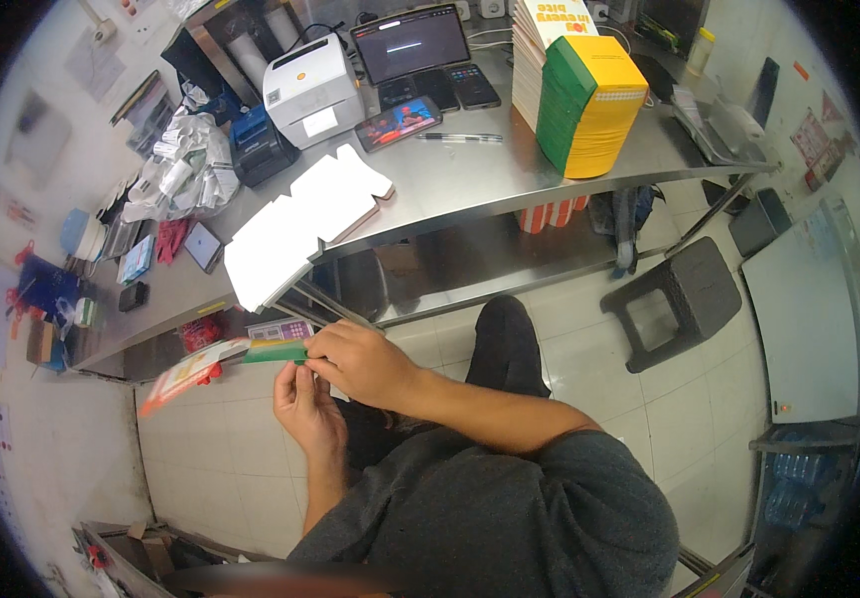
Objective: The person folds flat cardboard pieces into small rectangular boxes and stacks them on a metal table. The person repeatedly picks up a flat piece, folds the sides, and places the finished box on a growing stack.
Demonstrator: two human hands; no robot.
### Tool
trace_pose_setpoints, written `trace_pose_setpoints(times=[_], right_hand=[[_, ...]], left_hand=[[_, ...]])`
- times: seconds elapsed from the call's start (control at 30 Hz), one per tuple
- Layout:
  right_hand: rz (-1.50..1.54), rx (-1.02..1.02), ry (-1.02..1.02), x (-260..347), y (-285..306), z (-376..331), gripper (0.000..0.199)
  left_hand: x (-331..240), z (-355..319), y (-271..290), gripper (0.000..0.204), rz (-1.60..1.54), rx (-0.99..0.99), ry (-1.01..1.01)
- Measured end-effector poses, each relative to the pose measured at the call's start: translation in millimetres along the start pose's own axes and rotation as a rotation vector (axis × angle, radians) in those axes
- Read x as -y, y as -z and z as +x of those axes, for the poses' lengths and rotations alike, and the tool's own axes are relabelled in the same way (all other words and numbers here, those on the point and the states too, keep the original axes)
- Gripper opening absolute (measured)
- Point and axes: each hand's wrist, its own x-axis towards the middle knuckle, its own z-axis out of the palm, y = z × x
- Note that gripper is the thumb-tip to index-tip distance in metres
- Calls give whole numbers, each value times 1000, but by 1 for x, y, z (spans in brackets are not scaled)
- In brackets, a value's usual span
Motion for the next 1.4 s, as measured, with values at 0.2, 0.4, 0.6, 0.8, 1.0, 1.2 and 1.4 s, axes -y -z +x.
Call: trace_pose_setpoints(times=[0.2,0.4,0.6,0.8,1.0,1.2,1.4], right_hand=[[289,115,-234,0,6,-4,12],[308,104,-268,-2,4,0,13],[279,206,-194,0,5,0,15],[313,255,-160,1,6,1,14],[288,225,-197,4,-2,-4,10],[-2,316,-171,-3,-8,-10,36],[-120,429,-156,-6,-8,-10,55]], left_hand=[[0,1,11,10,0,44,-10],[-2,3,20,10,-68,102,70],[-1,5,25,15,-96,143,88],[3,0,36,27,-187,142,107],[0,-7,29,25,-180,90,140],[-8,-8,24,36,33,72,198],[1,-15,31,46,347,138,168]])
